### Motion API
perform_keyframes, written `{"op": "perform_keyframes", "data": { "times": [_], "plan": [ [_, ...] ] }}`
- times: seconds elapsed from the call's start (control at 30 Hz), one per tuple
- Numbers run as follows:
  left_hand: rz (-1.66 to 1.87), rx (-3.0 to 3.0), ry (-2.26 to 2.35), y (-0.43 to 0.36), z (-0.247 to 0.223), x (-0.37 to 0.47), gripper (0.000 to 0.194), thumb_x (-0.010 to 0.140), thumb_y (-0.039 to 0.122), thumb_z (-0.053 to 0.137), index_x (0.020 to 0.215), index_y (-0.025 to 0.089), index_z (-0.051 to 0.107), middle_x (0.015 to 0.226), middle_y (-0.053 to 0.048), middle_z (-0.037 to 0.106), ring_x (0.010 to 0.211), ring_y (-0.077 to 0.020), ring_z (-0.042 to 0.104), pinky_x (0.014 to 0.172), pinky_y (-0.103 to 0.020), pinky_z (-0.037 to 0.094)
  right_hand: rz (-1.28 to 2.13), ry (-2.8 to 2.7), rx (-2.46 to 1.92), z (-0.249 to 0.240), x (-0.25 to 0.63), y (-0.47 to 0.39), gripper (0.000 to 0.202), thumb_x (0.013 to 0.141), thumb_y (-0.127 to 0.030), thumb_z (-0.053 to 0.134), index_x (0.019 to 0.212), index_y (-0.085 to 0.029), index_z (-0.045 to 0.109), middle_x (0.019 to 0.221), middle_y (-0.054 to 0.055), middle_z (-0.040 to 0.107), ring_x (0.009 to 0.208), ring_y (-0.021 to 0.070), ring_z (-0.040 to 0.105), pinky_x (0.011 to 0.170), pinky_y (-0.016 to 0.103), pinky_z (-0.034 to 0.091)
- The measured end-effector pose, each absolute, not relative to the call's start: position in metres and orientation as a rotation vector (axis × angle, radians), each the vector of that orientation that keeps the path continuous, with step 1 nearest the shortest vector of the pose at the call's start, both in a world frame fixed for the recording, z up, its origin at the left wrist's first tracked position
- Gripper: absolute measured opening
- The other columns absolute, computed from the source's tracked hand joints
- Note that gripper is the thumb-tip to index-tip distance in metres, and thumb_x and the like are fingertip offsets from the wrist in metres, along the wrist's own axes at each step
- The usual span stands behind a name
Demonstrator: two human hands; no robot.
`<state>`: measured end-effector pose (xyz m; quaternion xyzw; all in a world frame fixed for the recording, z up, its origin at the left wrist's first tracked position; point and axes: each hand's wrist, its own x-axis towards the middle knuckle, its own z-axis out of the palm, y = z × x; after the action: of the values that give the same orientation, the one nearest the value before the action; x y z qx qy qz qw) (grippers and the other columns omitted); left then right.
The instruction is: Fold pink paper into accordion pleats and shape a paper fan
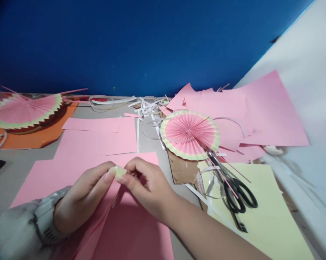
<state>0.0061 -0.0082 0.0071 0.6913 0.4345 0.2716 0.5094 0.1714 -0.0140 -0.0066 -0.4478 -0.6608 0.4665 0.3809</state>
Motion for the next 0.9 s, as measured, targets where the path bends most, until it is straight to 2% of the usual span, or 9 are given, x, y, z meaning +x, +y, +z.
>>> {"op": "perform_keyframes", "data": {
  "times": [0.33, 0.5, 0.67, 0.9],
  "plan": [
    [0.588, 1.735, 1.102, -0.0064, 0.0028, 0.0033, 0.032, 0.093, 0.034, 0.032, 0.069, 0.018, 0.043, 0.064, 0.004, 0.044, 0.060, -0.0100, 0.040, 0.058, -0.021, 0.034, 1.124, -1.789, -1.155, -0.0064, 0.1711, -0.0143, 0.021, 0.091, -0.031, 0.044, 0.072, -0.020, 0.045, 0.065, -0.004, 0.043, 0.057, 0.0089, 0.039, 0.053, 0.020, 0.033],
    [0.562, 1.721, 1.113, -0.0034, 0.0028, 0.0056, 0.033, 0.092, 0.035, 0.031, 0.065, 0.018, 0.038, 0.062, 0.004, 0.039, 0.057, -0.0098, 0.035, 0.055, -0.022, 0.032, 1.298, -1.673, -1.128, -0.0057, 0.1713, -0.0107, 0.025, 0.090, -0.031, 0.043, 0.068, -0.020, 0.042, 0.064, -0.004, 0.038, 0.057, 0.0094, 0.035, 0.053, 0.022, 0.031],
    [0.579, 1.653, 1.063, -0.0036, 0.0016, 0.0043, 0.032, 0.092, 0.039, 0.033, 0.070, 0.018, 0.042, 0.066, 0.004, 0.041, 0.062, -0.0103, 0.039, 0.059, -0.022, 0.034, 1.440, -1.547, -1.105, -0.0060, 0.1716, -0.0069, 0.026, 0.088, -0.031, 0.047, 0.065, -0.020, 0.039, 0.060, -0.006, 0.033, 0.053, 0.0085, 0.029, 0.050, 0.022, 0.026],
    [0.568, 1.588, 1.042, -0.0020, 0.0024, 0.0058, 0.033, 0.093, 0.038, 0.032, 0.069, 0.018, 0.039, 0.066, 0.004, 0.038, 0.063, -0.0100, 0.036, 0.059, -0.022, 0.034, 1.634, -1.371, -1.037, -0.0086, 0.1710, -0.0080, 0.029, 0.089, -0.039, 0.047, 0.068, -0.021, 0.039, 0.050, -0.010, 0.026, 0.042, 0.0060, 0.023, 0.044, 0.022, 0.020]
  ]
}}
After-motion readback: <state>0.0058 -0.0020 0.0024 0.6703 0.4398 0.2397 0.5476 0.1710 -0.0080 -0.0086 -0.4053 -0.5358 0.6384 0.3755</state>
